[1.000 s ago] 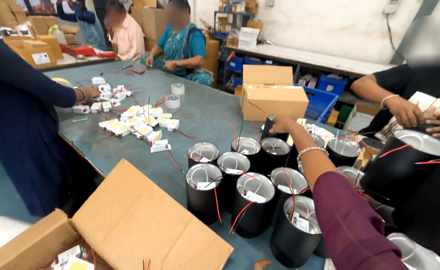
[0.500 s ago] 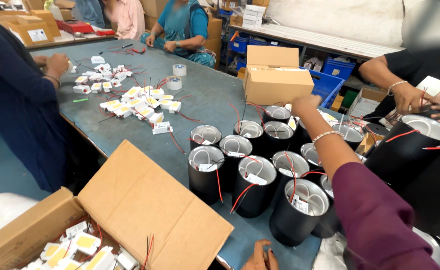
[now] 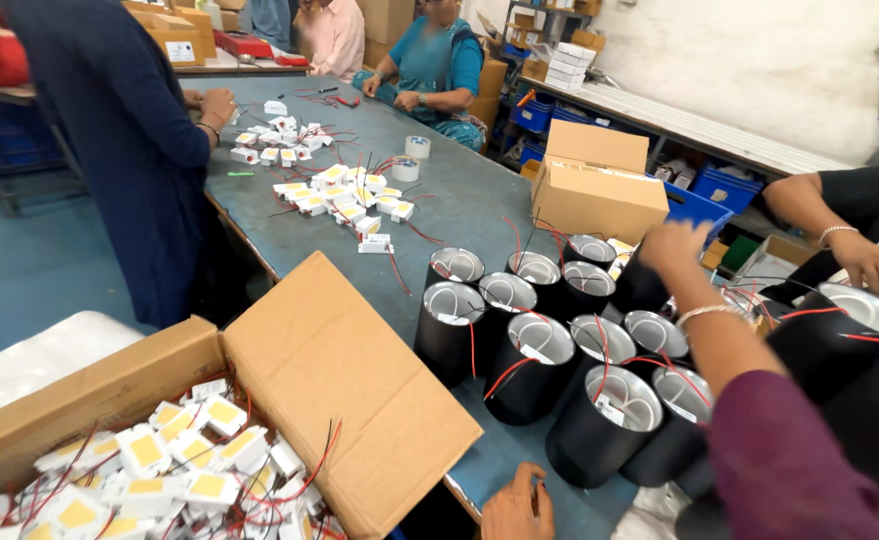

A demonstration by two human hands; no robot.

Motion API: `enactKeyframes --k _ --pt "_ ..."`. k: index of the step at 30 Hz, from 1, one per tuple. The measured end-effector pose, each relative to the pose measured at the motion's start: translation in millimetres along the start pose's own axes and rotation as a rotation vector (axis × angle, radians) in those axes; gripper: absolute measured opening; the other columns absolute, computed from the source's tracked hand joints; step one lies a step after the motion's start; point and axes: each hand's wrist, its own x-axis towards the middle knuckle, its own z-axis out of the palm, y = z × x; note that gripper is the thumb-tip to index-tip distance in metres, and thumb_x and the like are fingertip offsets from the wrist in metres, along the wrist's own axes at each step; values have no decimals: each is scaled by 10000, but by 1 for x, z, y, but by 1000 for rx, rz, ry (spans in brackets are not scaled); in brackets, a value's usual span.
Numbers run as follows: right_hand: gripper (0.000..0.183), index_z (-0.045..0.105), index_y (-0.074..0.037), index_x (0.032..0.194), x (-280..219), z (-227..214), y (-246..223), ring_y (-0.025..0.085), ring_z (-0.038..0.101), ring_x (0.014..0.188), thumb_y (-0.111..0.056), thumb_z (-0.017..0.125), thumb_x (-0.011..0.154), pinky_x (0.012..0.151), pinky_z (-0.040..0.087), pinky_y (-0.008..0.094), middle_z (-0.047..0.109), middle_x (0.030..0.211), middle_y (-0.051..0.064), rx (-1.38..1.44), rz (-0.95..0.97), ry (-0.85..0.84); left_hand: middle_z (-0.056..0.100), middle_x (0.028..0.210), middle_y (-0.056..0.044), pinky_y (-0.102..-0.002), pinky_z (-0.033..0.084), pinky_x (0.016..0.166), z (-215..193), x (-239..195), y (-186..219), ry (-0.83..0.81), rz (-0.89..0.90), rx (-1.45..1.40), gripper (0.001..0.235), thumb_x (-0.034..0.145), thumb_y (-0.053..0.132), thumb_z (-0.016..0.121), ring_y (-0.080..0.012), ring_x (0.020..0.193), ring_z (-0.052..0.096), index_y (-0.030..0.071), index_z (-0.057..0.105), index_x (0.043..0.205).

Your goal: The person assembles LED light fixtures by inserting LED modules into black cylindrical housings and securing them with a screwdriver. They repeatedly pick up LED modules from a box, place them into cylinders, and tighten screws to fasten the components.

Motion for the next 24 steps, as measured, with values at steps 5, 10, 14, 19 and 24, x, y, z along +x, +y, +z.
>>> enactKeyframes --k 5,10,14,19,24 --pt "348 812 -114 1081 -32 -143 41 331 638 1187 -268 693 792 1139 249 662 755 1160 137 -99 -62 243 687 637 -128 -497 515 580 -19 -12 22 92 103 31 128 919 141 642 -368 622 683 140 617 1044" --pt "407 801 -99 944 -188 -270 101 240 597 1137 -500 750 992 1143 349 466 726 1125 56 -99 -330 685 690 682 -144 -483 527 598 -35 -17 43 110 132 -48 132 896 162 680 -375 650 683 115 659 1017" --pt "321 765 -78 1039 -344 -335 119 278 561 1188 -395 724 1015 1109 361 455 683 1270 37 197 -463 662 693 1028 -118 -391 548 845 -59 -23 71 -63 49 -563 425 944 280 750 -258 959 681 158 578 1313" --pt "260 704 -50 902 -488 -335 97 324 558 1199 -284 706 788 1063 374 562 638 1283 78 469 -580 531 341 1603 -15 -506 487 1104 -94 -80 126 -487 227 -1468 1061 860 412 767 -273 1477 415 330 35 1624" --pt "248 730 -72 900 -554 -258 87 320 540 1247 -296 749 796 1077 367 507 630 1320 83 790 -473 308 438 1478 -84 -414 454 1122 -108 -111 151 -425 -71 -1395 1077 786 378 816 -282 1388 464 271 164 1637"
